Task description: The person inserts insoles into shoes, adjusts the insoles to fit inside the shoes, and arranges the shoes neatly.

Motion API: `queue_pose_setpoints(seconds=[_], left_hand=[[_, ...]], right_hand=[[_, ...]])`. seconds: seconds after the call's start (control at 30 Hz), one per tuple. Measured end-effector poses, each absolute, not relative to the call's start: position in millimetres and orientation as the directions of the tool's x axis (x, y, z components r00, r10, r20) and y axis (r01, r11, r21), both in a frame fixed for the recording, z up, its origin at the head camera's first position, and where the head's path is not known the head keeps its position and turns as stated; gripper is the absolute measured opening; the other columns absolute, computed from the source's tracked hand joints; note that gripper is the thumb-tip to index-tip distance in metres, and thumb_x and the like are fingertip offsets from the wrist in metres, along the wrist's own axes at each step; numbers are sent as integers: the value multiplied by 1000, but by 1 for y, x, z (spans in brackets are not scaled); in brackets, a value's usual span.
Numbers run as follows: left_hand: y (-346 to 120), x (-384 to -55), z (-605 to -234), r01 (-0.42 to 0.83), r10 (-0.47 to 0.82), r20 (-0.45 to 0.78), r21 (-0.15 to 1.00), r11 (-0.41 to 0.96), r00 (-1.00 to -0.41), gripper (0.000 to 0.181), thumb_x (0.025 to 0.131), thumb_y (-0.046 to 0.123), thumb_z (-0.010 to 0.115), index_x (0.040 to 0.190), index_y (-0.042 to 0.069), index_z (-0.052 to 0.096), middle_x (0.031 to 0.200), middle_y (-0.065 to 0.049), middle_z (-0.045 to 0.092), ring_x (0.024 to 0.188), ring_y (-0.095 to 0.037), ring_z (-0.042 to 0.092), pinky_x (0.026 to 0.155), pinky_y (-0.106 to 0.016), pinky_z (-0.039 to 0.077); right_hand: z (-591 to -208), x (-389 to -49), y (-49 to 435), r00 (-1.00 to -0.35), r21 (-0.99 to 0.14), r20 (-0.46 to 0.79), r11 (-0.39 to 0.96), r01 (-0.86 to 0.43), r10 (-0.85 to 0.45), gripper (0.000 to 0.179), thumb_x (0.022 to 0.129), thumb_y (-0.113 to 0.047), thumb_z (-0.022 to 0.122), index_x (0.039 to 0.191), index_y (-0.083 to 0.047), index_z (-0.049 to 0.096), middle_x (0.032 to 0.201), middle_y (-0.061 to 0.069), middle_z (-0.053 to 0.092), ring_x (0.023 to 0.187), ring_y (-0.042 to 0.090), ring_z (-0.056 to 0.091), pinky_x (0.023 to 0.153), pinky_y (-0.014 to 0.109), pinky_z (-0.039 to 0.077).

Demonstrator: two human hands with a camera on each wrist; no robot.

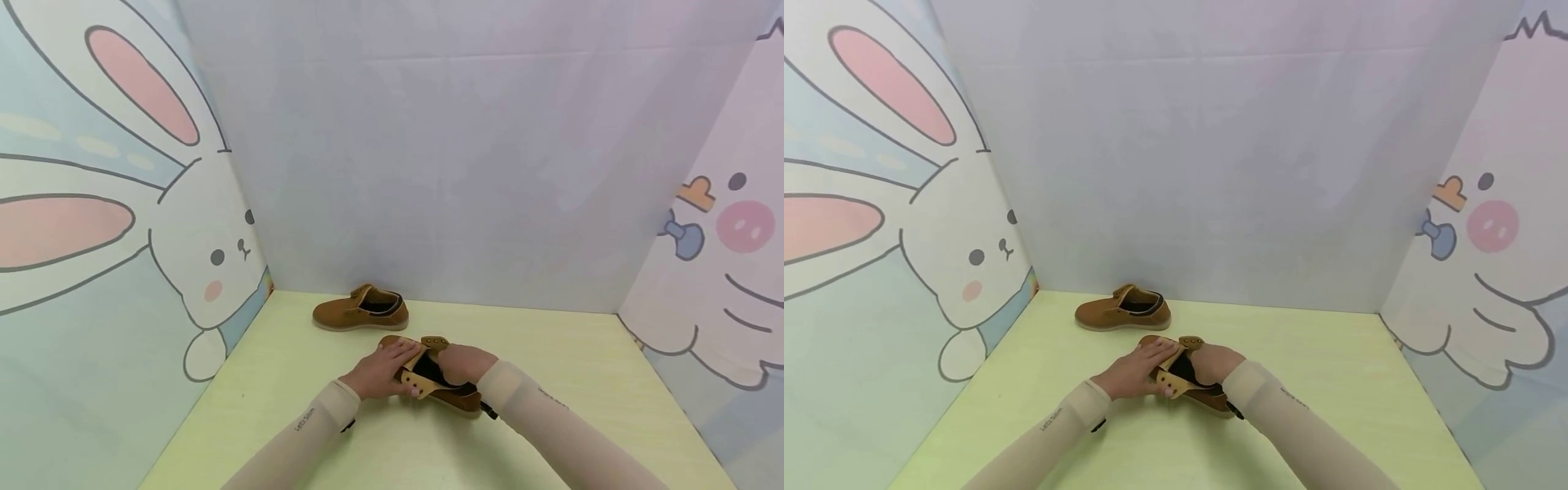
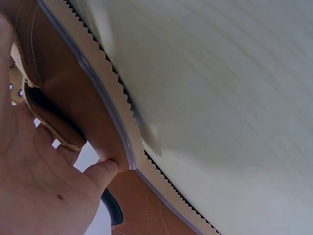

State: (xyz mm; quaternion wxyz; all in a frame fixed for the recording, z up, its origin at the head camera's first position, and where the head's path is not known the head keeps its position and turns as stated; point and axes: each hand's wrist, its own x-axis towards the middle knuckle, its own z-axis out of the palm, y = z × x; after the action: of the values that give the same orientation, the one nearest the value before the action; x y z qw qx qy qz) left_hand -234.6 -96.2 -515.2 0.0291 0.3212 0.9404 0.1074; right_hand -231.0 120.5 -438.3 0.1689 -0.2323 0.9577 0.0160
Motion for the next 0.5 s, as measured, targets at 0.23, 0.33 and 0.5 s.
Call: queue_pose_setpoints(seconds=[0.23, 0.33, 0.5], left_hand=[[-97, -234, -513, 592, 608, 3, 234, 772, -794, 93, 89, 69, 60, 163, 25, 25, 166, 3, 27, 153, -21, 19, 118, -56, 25], [-97, -234, -512, 593, 608, 9, 230, 772, -794, 93, 89, 69, 60, 163, 25, 25, 166, 2, 27, 153, -22, 20, 118, -56, 25], [-96, -233, -512, 592, 608, 2, 235, 771, -794, 94, 89, 69, 61, 163, 25, 25, 166, 2, 28, 153, -23, 20, 118, -57, 26]], right_hand=[[-445, -233, 120, -818, -53, -308, 867, -495, -485, 17, 99, -8, 63, 84, -10, 69, 79, 2, 64, 66, 13, 53, 67, 32, 50], [-443, -229, 121, -817, -35, -313, 866, -499, -484, 18, 98, -6, 64, 81, -10, 68, 76, 2, 63, 63, 13, 52, 64, 32, 48], [-434, -219, 123, -820, -9, -394, 894, -448, -415, 19, 98, -6, 63, 79, -10, 65, 74, 2, 58, 61, 15, 49, 59, 32, 43]])
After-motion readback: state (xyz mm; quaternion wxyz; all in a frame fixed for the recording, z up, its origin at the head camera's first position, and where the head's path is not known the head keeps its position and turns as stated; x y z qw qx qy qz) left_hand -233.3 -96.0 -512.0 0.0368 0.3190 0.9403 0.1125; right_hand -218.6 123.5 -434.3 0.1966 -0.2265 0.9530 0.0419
